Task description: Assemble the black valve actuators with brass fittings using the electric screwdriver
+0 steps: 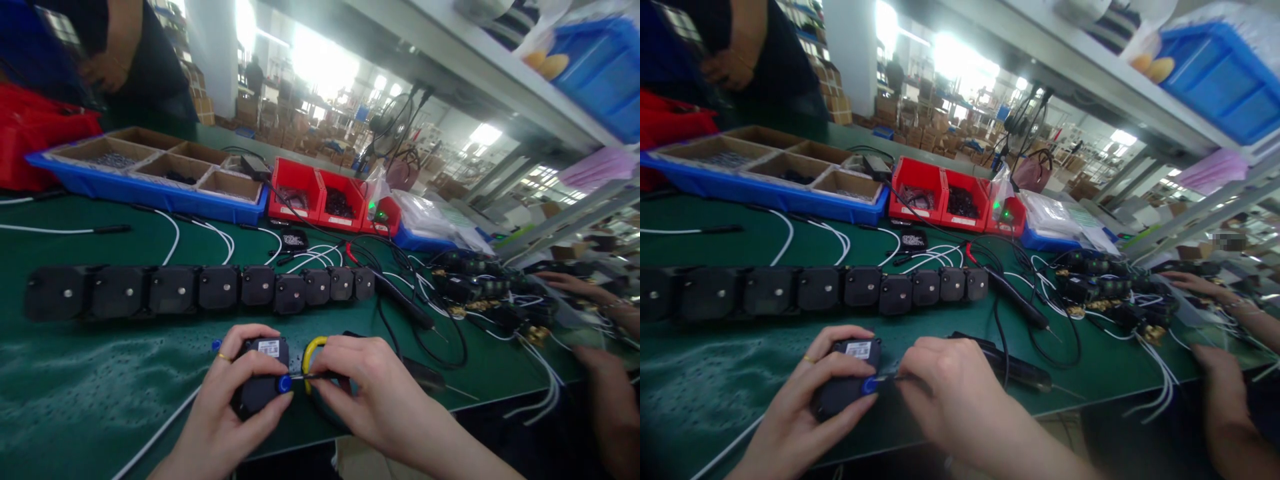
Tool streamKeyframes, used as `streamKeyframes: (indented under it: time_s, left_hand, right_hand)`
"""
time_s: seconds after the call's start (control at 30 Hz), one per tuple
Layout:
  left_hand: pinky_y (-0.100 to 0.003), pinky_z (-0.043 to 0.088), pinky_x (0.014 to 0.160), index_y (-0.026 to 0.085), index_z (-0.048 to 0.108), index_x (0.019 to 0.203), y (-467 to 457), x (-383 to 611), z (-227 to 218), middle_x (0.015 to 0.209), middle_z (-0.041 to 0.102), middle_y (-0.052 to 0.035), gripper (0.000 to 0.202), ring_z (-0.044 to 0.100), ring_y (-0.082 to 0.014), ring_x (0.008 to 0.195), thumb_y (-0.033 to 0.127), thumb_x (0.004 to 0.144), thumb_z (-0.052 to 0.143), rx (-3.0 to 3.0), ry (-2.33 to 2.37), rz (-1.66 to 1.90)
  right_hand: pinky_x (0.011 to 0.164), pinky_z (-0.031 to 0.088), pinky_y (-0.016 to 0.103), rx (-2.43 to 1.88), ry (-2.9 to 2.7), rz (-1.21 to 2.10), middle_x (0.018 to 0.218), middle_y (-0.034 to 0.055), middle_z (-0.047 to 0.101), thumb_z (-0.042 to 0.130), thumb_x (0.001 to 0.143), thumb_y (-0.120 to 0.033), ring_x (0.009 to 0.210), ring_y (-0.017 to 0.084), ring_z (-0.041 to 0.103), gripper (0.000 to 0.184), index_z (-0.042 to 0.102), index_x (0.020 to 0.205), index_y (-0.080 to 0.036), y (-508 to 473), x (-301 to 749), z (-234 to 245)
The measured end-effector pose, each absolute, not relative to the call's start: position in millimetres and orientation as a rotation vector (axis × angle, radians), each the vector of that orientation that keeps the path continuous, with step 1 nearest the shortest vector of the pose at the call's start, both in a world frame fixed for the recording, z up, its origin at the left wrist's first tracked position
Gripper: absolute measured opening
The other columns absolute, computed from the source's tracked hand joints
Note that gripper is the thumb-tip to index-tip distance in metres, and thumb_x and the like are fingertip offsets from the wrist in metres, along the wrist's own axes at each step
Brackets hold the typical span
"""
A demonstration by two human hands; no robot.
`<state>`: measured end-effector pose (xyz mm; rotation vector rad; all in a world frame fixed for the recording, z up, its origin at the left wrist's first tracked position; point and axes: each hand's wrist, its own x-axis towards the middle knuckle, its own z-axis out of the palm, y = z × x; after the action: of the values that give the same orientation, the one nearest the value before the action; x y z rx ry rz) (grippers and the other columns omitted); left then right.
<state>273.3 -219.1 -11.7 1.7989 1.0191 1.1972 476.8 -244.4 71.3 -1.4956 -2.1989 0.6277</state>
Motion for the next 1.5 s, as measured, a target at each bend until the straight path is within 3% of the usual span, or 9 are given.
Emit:
streamKeyframes:
  time_s: [0.37,0.43,0.6,0.87,1.03,1.2,1.33,1.43,1.5]
  left_hand:
    - [-0.033,0.056,0.093,0.032,0.073,0.089,-219,267,-12,0.128,0.060,-0.0022,0.006,0.066,-0.0217,0.110,0.027,0.088,0.070,1.736,1.047,1.164]
    - [-0.032,0.058,0.092,0.034,0.072,0.092,-215,262,-13,0.128,0.060,-0.0018,0.007,0.068,-0.0213,0.111,0.027,0.089,0.071,1.793,1.007,1.120]
    - [-0.033,0.059,0.094,0.034,0.073,0.093,-209,254,-15,0.128,0.060,-0.0030,0.007,0.069,-0.0222,0.112,0.028,0.090,0.072,1.860,0.964,1.065]
    - [-0.036,0.055,0.100,0.028,0.072,0.083,-208,259,-21,0.125,0.061,-0.0053,0.002,0.066,-0.0253,0.116,0.029,0.085,0.073,1.771,0.966,1.072]
    - [-0.036,0.052,0.099,0.028,0.072,0.082,-209,263,-21,0.124,0.061,-0.0048,0.003,0.065,-0.0252,0.114,0.031,0.083,0.073,1.728,0.983,1.076]
    - [-0.037,0.049,0.099,0.030,0.074,0.093,-214,270,-13,0.122,0.063,-0.0057,0.015,0.063,-0.0264,0.114,0.025,0.079,0.071,1.630,1.009,1.135]
    - [-0.036,0.049,0.100,0.031,0.075,0.094,-214,272,-7,0.122,0.064,-0.0042,0.017,0.064,-0.0259,0.112,0.026,0.077,0.075,1.575,1.002,1.111]
    - [-0.036,0.050,0.100,0.033,0.075,0.095,-213,270,-8,0.122,0.064,-0.0028,0.015,0.064,-0.0255,0.111,0.036,0.080,0.078,1.562,1.007,1.110]
    - [-0.036,0.052,0.099,0.035,0.075,0.097,-211,268,-11,0.123,0.065,-0.0022,0.016,0.065,-0.0256,0.112,0.042,0.082,0.077,1.602,0.981,1.081]
  right_hand:
    - [0.064,0.042,0.018,-1.397,-1.972,0.744,0.076,-0.0007,0.066,0.064,0.090,-0.012,0.069,0.009,0.060,0.010,0.069,0.082,-0.016,-248,476,61]
    - [0.064,0.042,0.019,-1.341,-2.006,0.647,0.078,-0.0006,0.065,0.064,0.090,-0.014,0.068,0.009,0.058,0.007,0.070,0.089,-0.016,-248,474,64]
    - [0.059,0.033,0.027,-1.147,-2.408,0.196,0.087,0.0008,0.066,0.052,0.097,-0.012,0.073,0.014,0.056,0.026,0.073,0.107,-0.023,-242,469,71]
    - [0.050,0.022,0.032,-0.985,-2.724,-0.111,0.083,0.0015,0.063,0.067,0.097,-0.019,0.070,0.017,0.043,0.010,0.070,0.088,-0.016,-228,460,87]
    - [0.050,0.028,0.033,-0.873,-2.717,-0.091,0.083,0.0024,0.064,0.070,0.093,-0.015,0.071,0.018,0.044,0.010,0.069,0.083,-0.013,-228,460,86]
    - [0.056,0.036,0.028,-0.945,-2.508,0.107,0.087,0.0037,0.066,0.052,0.098,-0.007,0.072,0.014,0.051,0.019,0.068,0.089,-0.014,-233,468,82]
    - [0.064,0.045,0.019,-1.012,-2.054,0.448,0.082,-0.0005,0.064,0.064,0.090,-0.013,0.072,0.009,0.060,0.007,0.067,0.089,-0.019,-248,453,56]
    - [0.053,0.038,0.018,-1.058,-1.830,0.459,0.071,-0.0041,0.060,0.074,0.083,-0.025,0.060,0.007,0.056,0.011,0.066,0.077,-0.023,-262,418,13]
    - [0.043,0.021,0.025,-1.202,-1.728,0.329,0.059,-0.0039,0.052,0.073,0.081,-0.023,0.049,0.008,0.045,0.020,0.061,0.065,-0.022,-269,391,-16]
